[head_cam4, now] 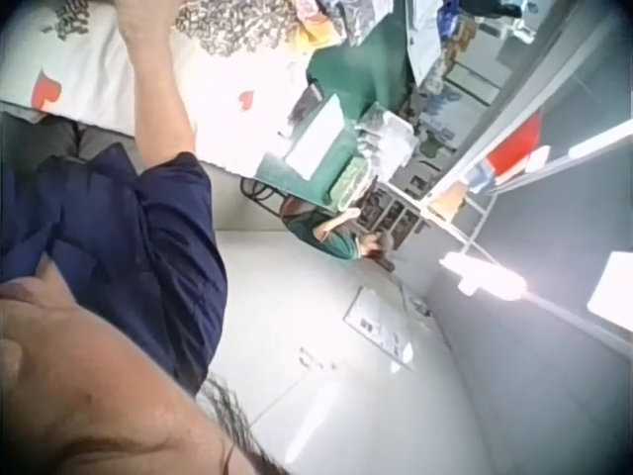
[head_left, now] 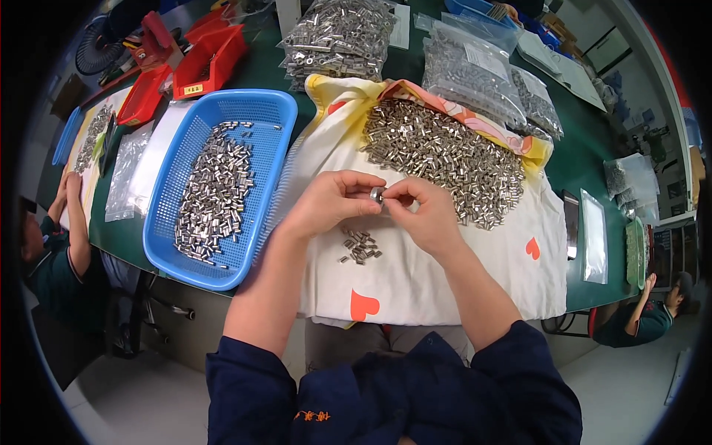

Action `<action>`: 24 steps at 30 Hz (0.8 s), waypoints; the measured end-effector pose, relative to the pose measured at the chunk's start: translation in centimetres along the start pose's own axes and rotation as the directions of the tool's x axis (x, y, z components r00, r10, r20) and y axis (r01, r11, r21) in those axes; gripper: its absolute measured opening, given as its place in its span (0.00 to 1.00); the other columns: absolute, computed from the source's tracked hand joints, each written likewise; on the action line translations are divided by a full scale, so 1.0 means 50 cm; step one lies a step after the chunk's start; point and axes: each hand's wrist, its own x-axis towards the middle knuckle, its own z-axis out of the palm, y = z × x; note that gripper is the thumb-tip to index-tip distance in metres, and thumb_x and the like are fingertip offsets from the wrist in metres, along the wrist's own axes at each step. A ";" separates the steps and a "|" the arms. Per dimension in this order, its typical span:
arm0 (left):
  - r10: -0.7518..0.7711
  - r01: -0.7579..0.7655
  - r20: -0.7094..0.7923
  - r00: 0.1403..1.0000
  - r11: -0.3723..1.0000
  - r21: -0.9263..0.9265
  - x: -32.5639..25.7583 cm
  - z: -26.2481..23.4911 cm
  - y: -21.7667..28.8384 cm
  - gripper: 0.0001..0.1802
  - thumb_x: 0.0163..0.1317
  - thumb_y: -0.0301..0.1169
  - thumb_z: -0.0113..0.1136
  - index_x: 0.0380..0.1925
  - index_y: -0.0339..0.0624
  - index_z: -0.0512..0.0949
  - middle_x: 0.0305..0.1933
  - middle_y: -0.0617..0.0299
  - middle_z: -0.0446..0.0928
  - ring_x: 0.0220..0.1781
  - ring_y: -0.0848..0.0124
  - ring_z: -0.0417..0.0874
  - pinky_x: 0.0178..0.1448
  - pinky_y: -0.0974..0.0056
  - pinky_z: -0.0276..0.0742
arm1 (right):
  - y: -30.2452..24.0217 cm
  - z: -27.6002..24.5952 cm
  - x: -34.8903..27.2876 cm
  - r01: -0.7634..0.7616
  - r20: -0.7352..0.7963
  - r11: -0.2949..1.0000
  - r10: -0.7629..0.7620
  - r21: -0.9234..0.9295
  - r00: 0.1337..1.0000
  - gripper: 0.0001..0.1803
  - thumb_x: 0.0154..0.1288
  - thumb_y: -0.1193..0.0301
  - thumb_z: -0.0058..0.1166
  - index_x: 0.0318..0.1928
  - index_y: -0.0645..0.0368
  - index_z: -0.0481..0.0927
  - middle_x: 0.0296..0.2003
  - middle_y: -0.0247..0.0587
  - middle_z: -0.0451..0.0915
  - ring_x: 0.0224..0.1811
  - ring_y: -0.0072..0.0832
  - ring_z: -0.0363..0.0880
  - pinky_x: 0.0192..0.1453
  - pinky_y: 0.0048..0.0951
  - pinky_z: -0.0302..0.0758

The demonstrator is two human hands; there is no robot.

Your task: Sorting small metal hardware components on a workbench in a manufacturing environment.

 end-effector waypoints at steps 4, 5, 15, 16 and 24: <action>-0.018 0.018 -0.015 1.000 0.999 0.044 -0.002 0.000 -0.005 0.20 0.49 0.21 0.62 0.44 0.32 0.74 0.35 0.63 0.78 0.35 0.81 0.76 0.40 0.76 0.72 | 0.002 0.019 -0.007 0.212 -0.067 0.942 -0.237 -0.259 0.969 0.04 0.48 0.78 0.55 0.28 0.61 0.77 0.26 0.37 0.77 0.28 0.27 0.75 0.31 0.25 0.71; -0.018 0.019 -0.022 1.000 0.999 0.051 -0.002 0.001 -0.005 0.19 0.49 0.22 0.63 0.44 0.32 0.74 0.34 0.63 0.78 0.35 0.81 0.76 0.40 0.76 0.72 | 0.002 0.022 -0.009 0.286 -0.095 0.898 -0.334 -0.334 0.938 0.03 0.47 0.76 0.55 0.26 0.60 0.77 0.26 0.39 0.76 0.27 0.35 0.75 0.32 0.30 0.72; -0.030 0.025 0.069 0.997 0.997 0.072 -0.010 -0.004 -0.008 0.20 0.47 0.21 0.64 0.44 0.31 0.74 0.33 0.63 0.78 0.33 0.81 0.76 0.39 0.76 0.72 | -0.008 -0.015 0.000 -0.033 0.126 0.991 0.049 -0.126 0.991 0.10 0.49 0.73 0.58 0.32 0.63 0.77 0.28 0.38 0.78 0.27 0.23 0.76 0.33 0.22 0.72; -0.053 0.047 0.082 0.995 0.996 0.078 -0.010 -0.001 -0.008 0.20 0.47 0.21 0.64 0.43 0.32 0.75 0.32 0.64 0.78 0.32 0.81 0.75 0.39 0.76 0.72 | -0.002 -0.026 0.005 -0.093 0.164 0.993 0.103 -0.069 0.981 0.09 0.50 0.73 0.57 0.33 0.62 0.77 0.28 0.36 0.78 0.28 0.22 0.75 0.33 0.22 0.71; -0.059 0.019 0.153 0.986 0.969 0.247 -0.006 0.005 -0.003 0.19 0.44 0.25 0.67 0.40 0.39 0.78 0.30 0.68 0.77 0.30 0.83 0.72 0.38 0.76 0.71 | 0.053 -0.004 0.105 0.307 0.118 0.684 -0.309 -0.662 0.944 0.05 0.50 0.72 0.54 0.29 0.58 0.79 0.29 0.40 0.77 0.34 0.36 0.74 0.41 0.33 0.71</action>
